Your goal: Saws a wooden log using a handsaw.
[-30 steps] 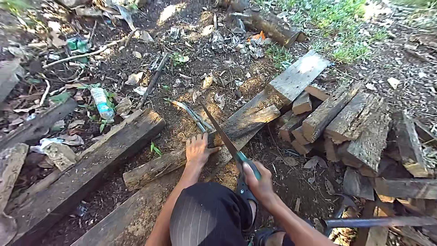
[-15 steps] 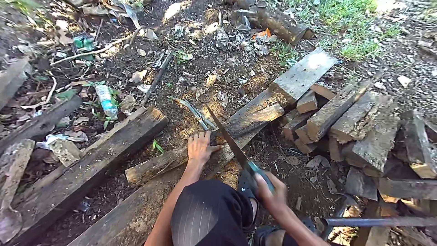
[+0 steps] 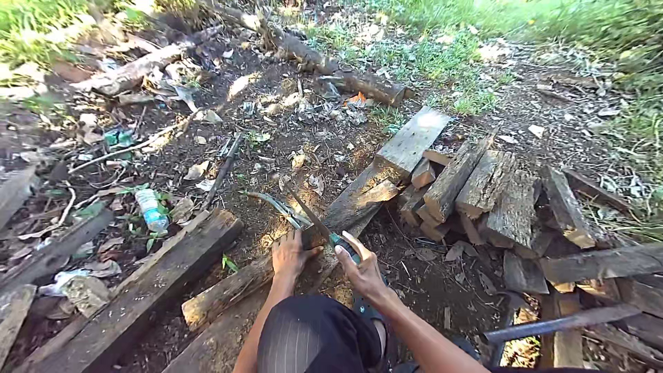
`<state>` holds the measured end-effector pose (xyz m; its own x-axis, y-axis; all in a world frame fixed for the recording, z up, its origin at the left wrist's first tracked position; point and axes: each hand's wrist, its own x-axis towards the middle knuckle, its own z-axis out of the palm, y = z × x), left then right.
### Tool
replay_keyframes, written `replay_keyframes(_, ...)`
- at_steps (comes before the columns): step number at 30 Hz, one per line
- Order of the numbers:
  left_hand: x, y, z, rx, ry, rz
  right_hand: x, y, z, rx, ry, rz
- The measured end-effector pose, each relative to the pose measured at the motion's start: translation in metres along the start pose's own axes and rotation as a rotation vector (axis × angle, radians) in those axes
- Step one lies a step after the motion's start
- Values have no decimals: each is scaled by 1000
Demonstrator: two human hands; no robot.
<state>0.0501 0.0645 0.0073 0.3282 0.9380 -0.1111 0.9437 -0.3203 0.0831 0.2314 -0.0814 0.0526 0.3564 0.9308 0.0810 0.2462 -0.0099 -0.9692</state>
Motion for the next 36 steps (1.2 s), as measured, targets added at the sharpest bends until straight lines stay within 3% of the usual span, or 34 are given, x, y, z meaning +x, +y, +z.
replay_keyframes(3, -1, 4, -4, 0, -18, -6, -42, 4, -35, -18, -22, -31)
replay_keyframes(7, 0, 5, -6, 13, -40, -16, -147, -31, -118, -92, -45, 73)
replay_keyframes(9, 2, 8, -5, 25, -46, -34, -164, -39, -137, -76, -76, 100)
replay_keyframes(11, 3, 7, -3, 38, -51, -46, -132, -33, -110, -80, -53, 68)
replay_keyframes(14, 2, 9, 0, 32, -59, -47, -28, 3, -23, -97, 18, -75)
replay_keyframes(16, 6, 5, -5, 30, -51, -52, 9, 7, 12, -47, 39, -67)
replay_keyframes(18, -1, 4, -1, 26, -44, -45, -8, 12, 2, -23, 29, -36)
replay_keyframes(24, -3, 8, -5, 11, -38, -39, -153, -28, -117, -102, -42, 68)
replay_keyframes(26, -1, 11, -3, 21, -45, -39, -168, -36, -133, -83, -51, 95)
replay_keyframes(28, 0, 10, -2, 39, -40, -40, -142, -26, -111, -86, -33, 47)
replay_keyframes(30, -4, 11, 4, 36, -27, -33, -79, -2, -63, -98, -30, -35)
replay_keyframes(33, -1, 6, 0, -1, 3, -38, 5, 1, -8, 29, 1, 68)
replay_keyframes(36, -12, 6, -1, -68, -5, -19, -28, 14, -23, -3, 9, -8)
